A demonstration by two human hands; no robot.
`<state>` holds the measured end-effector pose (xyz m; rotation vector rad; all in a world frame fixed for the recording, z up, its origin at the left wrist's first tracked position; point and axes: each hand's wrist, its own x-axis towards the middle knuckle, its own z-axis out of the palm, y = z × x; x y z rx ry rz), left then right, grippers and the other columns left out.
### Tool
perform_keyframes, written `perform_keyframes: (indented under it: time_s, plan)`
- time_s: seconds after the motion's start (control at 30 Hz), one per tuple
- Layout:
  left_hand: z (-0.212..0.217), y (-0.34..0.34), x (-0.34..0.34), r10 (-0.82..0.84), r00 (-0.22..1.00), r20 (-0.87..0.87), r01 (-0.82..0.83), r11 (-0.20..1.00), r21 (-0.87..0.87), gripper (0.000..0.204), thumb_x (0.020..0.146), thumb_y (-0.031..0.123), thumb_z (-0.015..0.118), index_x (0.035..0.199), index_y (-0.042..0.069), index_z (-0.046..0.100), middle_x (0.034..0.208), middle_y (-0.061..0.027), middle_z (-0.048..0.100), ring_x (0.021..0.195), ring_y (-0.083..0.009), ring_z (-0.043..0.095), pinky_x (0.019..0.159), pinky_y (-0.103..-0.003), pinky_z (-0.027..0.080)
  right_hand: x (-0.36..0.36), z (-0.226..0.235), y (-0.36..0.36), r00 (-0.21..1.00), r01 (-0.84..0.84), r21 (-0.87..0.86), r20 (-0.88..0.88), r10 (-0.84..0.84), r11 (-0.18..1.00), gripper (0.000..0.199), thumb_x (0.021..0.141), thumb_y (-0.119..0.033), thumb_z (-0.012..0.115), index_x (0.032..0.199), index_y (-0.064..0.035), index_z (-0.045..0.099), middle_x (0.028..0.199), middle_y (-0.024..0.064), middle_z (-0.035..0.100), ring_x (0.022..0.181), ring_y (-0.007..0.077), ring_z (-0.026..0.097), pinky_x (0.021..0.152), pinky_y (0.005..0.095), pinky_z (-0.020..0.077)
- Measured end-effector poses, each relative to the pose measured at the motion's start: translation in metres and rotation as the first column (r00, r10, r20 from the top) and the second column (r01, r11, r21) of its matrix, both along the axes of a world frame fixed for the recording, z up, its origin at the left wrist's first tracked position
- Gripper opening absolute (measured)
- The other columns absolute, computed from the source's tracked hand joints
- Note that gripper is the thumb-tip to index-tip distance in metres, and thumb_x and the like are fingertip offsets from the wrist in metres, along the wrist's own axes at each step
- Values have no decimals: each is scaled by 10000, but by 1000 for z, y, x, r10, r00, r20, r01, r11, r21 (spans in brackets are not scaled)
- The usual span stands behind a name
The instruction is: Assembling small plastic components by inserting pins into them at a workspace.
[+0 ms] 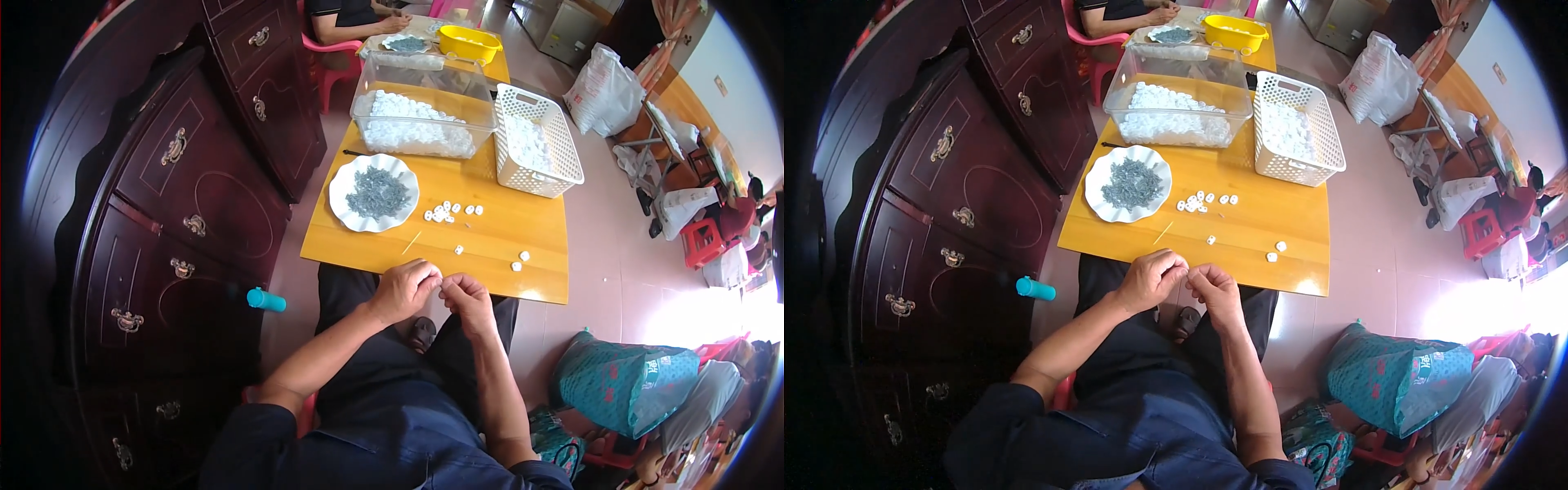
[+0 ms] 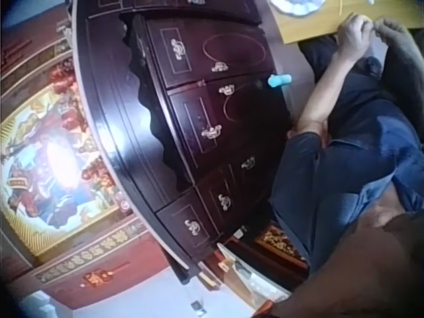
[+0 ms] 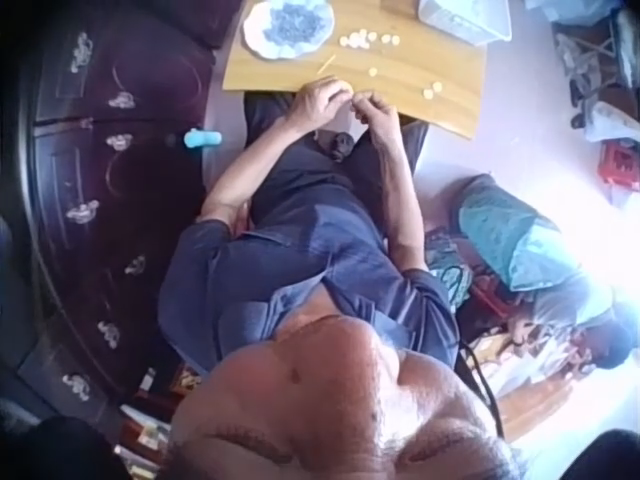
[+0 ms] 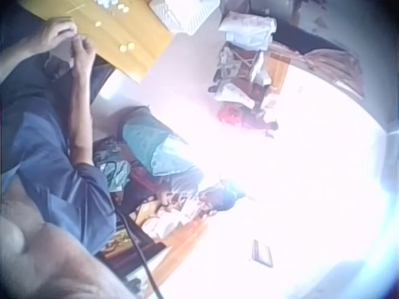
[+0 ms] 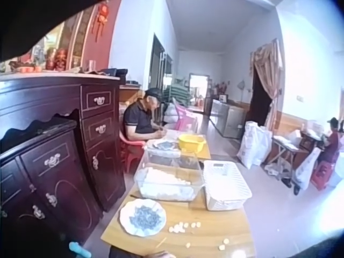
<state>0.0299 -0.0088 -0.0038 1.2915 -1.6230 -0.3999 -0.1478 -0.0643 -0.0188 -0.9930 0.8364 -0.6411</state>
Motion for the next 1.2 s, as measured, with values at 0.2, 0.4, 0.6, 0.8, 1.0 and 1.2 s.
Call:
perform_keyframes:
  time_s: [0.2, 0.4, 0.6, 0.8, 1.0, 1.2]
  plan:
    - [-19, -1, 0, 69, 989, -130, -59, 995, 78, 132, 969, 111, 614, 895, 4, 596, 733, -129, 624, 646, -263, 637, 596, -360, 486, 12, 9, 4, 944, -1, -534, -280, -175, 846, 125, 912, -128, 714, 899, -3, 712, 717, 0, 690, 640, 64, 616, 619, 232, 495]
    - [-22, 0, -1, 66, 922, -382, 55, 953, 298, 176, 987, 142, 585, 888, -1, 563, 732, -170, 630, 690, -335, 652, 625, -406, 488, 19, 5, -3, 947, 47, -562, -237, -216, 826, 121, 902, -117, 717, 899, 4, 713, 688, 12, 688, 640, 45, 610, 622, 239, 501]
    - [-37, 9, -1, 41, 929, -368, 73, 954, 292, 217, 1026, 155, 543, 860, 20, 578, 661, -16, 564, 571, -88, 542, 535, -274, 443, 35, 32, -39, 867, -63, -750, -368, -335, 659, 199, 899, -207, 719, 858, -14, 689, 690, 55, 637, 586, 97, 591, 588, 283, 490]
    - [-37, 11, -7, -25, 890, -456, 175, 941, 290, 148, 991, 124, 598, 911, 3, 627, 744, -9, 621, 620, -75, 568, 569, -257, 475, 52, 28, -110, 723, -252, -894, -429, -542, 370, 122, 863, -162, 693, 848, -41, 709, 838, 127, 715, 743, 319, 696, 682, 402, 546]
    - [-39, 12, -3, -31, 886, -463, 179, 944, 279, 135, 978, 110, 608, 904, -1, 630, 751, -13, 635, 633, -76, 577, 576, -251, 479, 53, 19, -135, 580, -414, -807, -590, -562, 420, 118, 865, -180, 692, 886, -74, 741, 885, 114, 719, 810, 312, 697, 732, 415, 551]
    - [-42, 13, 0, -29, 893, -448, 173, 943, 284, 108, 953, 80, 617, 896, -10, 634, 745, -19, 633, 633, -81, 581, 580, -251, 474, 28, 29, -105, 699, -237, -861, -472, -537, 449, 113, 868, -164, 676, 905, -85, 749, 878, 141, 702, 798, 346, 691, 719, 431, 547]
